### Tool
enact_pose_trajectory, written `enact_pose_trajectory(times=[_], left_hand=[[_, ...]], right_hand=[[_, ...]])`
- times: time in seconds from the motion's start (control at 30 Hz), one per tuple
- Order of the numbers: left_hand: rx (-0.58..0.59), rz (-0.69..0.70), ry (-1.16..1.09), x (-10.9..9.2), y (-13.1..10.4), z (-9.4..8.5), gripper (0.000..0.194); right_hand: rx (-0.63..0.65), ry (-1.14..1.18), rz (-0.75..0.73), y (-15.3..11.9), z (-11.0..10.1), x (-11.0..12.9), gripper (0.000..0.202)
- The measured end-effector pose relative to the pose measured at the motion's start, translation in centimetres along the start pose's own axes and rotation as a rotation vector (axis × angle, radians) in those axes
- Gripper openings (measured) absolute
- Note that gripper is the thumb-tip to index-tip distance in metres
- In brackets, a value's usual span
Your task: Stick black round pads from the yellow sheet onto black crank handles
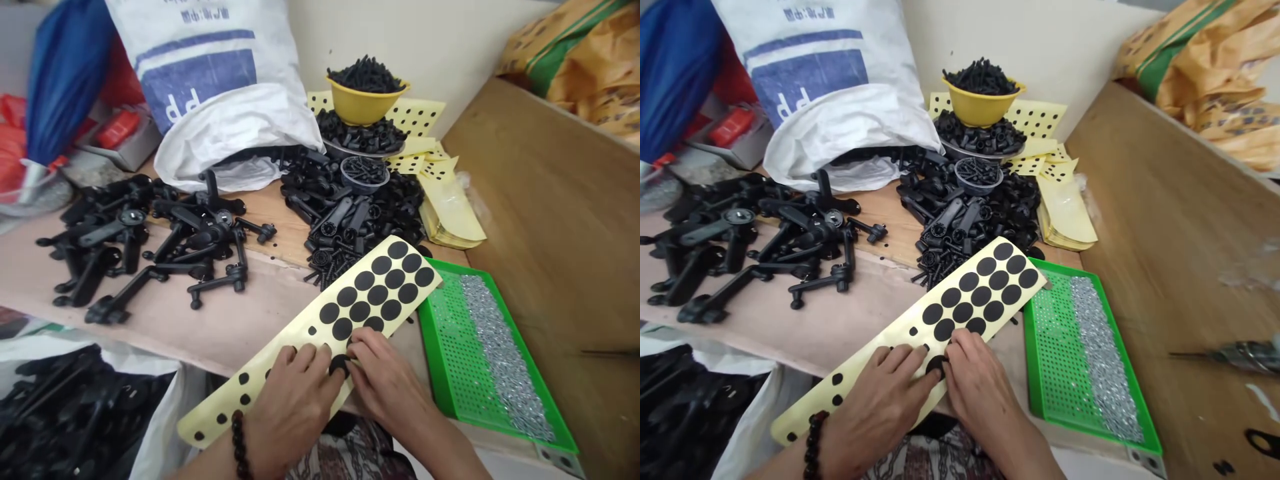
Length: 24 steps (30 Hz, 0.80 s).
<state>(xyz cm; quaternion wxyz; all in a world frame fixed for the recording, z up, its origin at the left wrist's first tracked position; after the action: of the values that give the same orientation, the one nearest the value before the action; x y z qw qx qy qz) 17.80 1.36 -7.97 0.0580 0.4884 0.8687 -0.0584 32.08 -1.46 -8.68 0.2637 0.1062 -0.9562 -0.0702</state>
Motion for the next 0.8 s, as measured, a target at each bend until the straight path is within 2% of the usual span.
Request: enact_pose_trajectory(times=[0.13,0.33,0.47,0.53,0.6,0.63,0.73,0.8], left_hand=[[-0.033,-0.009,0.001,0.0,-0.1,0.1,0.019],[-0.084,0.007,-0.020,-0.3,-0.1,0.3,0.008],[-0.140,0.004,-0.171,1.1,-1.6,-0.4,0.015],[-0.218,-0.094,-0.267,3.0,-3.8,-1.1,0.018],[-0.277,-0.302,-0.330,5.3,-6.7,-1.8,0.020],[-0.268,-0.418,-0.356,6.3,-8.2,-1.9,0.020],[-0.091,-0.682,-0.455,7.9,-11.7,-1.3,0.019],[0.060,-0.755,-0.553,7.7,-12.7,-0.6,0.018]], right_hand=[[-0.006,-0.037,-0.021,0.2,0.0,0.3,0.019],[0.119,0.177,0.023,0.2,-0.5,1.2,0.019],[0.168,0.275,0.047,-0.1,-0.7,1.0,0.020],[0.191,0.322,0.066,-0.4,-0.9,0.7,0.019],[0.214,0.366,0.087,-0.6,-1.2,0.3,0.018],[0.223,0.389,0.093,-0.7,-1.3,0.1,0.018],[0.247,0.452,0.097,-0.8,-1.6,-0.4,0.018],[0.247,0.467,0.097,-0.9,-1.5,-0.8,0.017]])
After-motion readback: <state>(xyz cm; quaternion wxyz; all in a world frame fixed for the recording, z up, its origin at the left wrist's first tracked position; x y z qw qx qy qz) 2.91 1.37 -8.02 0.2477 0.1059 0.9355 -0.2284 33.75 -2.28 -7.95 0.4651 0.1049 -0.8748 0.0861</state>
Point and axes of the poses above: each hand's wrist, its own y-axis towards the middle knuckle, its own z-axis out of the palm, x = y × z, the point moved 3 cm from there along y, towards the middle knuckle, and after that the axes turned 3 degrees about y, right-handed, at the moved point
